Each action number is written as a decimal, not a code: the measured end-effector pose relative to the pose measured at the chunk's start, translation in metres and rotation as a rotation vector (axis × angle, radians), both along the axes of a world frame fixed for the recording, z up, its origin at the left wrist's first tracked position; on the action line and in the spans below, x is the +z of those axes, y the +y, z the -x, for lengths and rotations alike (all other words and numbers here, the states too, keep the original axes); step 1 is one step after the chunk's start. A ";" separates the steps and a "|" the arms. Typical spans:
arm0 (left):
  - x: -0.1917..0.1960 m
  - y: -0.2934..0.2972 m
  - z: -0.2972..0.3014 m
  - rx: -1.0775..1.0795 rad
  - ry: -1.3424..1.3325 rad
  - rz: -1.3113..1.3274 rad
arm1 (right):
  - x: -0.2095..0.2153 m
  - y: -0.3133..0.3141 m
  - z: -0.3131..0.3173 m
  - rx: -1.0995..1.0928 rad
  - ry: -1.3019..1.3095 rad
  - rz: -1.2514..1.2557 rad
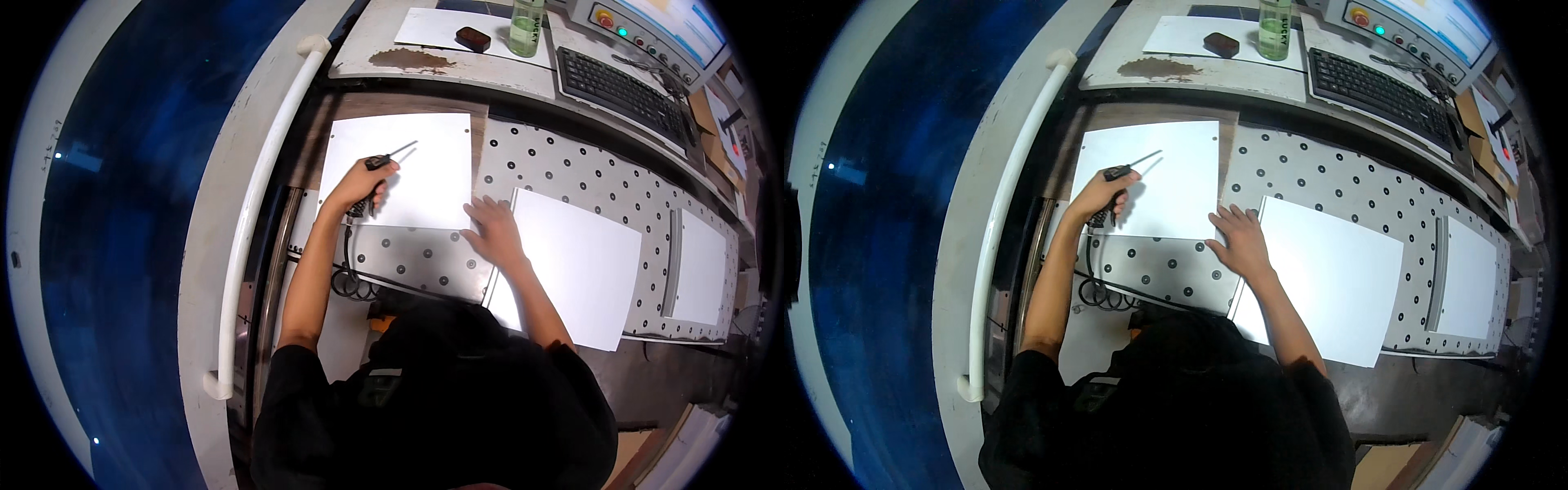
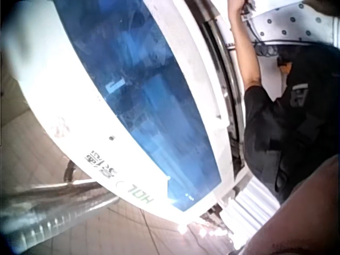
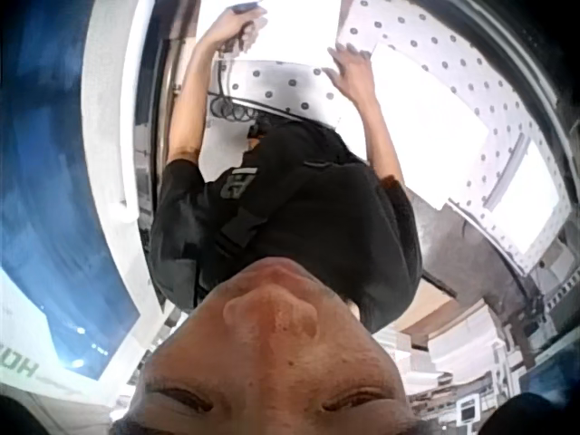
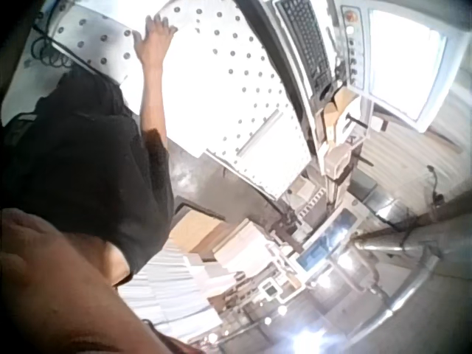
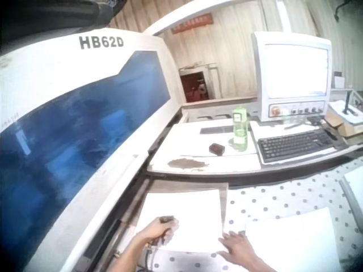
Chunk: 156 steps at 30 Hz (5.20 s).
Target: The person places white rectangular panels onto a perforated metal conveyor table, aligns them, and pushes them into a machine labeled HB62D. The person repeats this process for multiple panels, occasionally retrieving new panels from a large stack nearby.
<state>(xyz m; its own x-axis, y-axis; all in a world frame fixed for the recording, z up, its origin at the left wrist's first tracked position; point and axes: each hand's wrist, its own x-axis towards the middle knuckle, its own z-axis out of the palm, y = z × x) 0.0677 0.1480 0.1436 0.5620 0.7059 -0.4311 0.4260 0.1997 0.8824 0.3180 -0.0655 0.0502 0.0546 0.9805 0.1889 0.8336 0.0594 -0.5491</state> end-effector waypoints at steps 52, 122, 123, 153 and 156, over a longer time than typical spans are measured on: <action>0.067 -0.215 0.138 0.836 -0.361 -1.549 | 0.008 -0.011 0.025 -0.014 -0.003 0.011; -0.040 -0.422 -0.398 -0.740 -0.217 -0.095 | -0.034 -0.413 -0.284 -1.380 0.740 -0.807; -0.049 -0.416 -0.390 -0.757 -0.222 -0.130 | -0.032 -0.404 -0.282 -1.438 0.670 -0.755; -0.116 -0.180 -0.047 0.224 0.314 -1.018 | -0.044 -0.370 -0.382 -1.889 0.293 -0.498; -0.132 -0.149 -0.019 0.298 0.633 -0.989 | -0.047 -0.380 -0.378 -1.919 0.262 -0.422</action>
<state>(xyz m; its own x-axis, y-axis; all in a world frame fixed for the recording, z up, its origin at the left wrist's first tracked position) 0.0871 -0.0009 0.0111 0.2059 0.9516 0.2281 0.8896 -0.2791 0.3615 0.6959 -0.4450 0.0032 0.8586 -0.4852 0.1656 -0.1335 -0.5234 -0.8416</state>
